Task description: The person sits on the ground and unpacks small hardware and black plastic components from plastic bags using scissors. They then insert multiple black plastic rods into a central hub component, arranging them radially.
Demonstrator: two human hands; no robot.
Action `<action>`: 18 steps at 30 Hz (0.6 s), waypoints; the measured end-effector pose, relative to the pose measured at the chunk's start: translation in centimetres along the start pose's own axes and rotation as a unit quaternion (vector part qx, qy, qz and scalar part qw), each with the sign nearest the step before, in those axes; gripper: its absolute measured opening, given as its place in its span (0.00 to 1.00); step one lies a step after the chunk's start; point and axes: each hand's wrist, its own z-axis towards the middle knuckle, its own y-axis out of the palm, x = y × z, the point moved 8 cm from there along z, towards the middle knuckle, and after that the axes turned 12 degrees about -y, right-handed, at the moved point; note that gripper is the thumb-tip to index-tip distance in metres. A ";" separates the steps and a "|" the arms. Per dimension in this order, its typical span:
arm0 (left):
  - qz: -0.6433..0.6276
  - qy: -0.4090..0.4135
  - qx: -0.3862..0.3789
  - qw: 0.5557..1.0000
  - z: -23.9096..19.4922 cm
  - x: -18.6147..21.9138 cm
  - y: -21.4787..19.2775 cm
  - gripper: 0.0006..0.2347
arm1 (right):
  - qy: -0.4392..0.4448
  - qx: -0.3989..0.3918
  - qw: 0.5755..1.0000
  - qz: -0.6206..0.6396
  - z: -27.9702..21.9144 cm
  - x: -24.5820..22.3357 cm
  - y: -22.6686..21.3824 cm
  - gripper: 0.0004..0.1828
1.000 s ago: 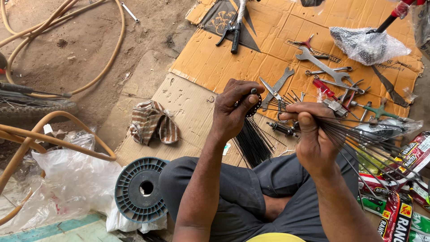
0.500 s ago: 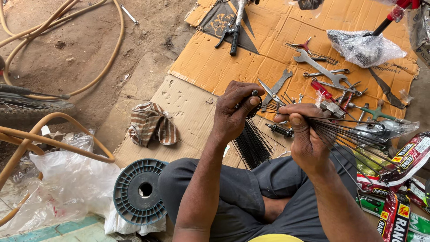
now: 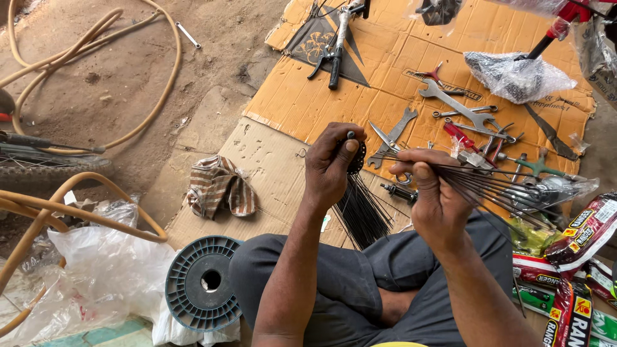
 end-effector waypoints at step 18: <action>-0.012 -0.015 -0.034 0.999 -0.2 -0.4 0.0 0.07 | -0.001 -0.038 0.999 0.021 -0.1 1.4 1.7 0.11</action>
